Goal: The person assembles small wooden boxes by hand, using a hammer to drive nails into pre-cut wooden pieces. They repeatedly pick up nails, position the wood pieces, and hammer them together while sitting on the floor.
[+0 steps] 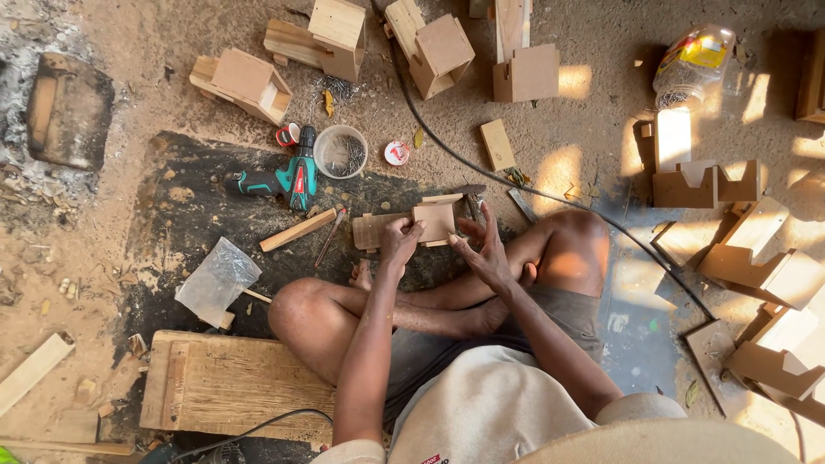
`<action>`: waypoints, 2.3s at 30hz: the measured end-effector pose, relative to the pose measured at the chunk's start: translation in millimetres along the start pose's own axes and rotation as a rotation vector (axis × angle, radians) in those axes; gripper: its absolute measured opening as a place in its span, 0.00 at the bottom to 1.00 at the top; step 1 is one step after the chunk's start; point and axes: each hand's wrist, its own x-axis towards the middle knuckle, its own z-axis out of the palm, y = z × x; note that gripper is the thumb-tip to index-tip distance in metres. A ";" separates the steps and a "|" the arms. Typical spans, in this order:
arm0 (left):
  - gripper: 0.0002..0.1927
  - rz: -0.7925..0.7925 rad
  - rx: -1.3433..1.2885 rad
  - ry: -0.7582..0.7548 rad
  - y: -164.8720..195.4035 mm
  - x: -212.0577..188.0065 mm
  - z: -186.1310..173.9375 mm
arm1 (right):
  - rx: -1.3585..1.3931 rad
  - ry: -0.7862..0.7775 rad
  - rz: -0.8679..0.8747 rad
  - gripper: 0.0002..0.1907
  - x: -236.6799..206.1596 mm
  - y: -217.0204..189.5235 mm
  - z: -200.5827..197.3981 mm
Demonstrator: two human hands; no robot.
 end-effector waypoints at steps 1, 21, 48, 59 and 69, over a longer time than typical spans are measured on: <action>0.28 -0.026 -0.107 -0.026 1.1 -2.8 0.8 | 0.028 -0.003 0.011 0.58 -1.6 -1.1 -0.9; 0.10 0.470 -0.168 -0.005 22.8 -73.8 -15.5 | 0.133 0.001 -0.105 0.59 -23.7 16.9 -27.2; 0.18 1.190 0.307 0.424 36.7 -192.6 -9.9 | -0.619 0.030 -0.633 0.39 -103.7 -70.5 -50.5; 0.19 1.171 0.391 0.475 20.9 -209.2 -12.4 | -0.923 0.226 -0.708 0.34 -111.8 -61.1 -53.8; 0.19 1.207 0.402 0.490 -1.4 -209.2 -13.3 | -0.938 0.280 -0.642 0.33 -114.2 -42.8 -62.3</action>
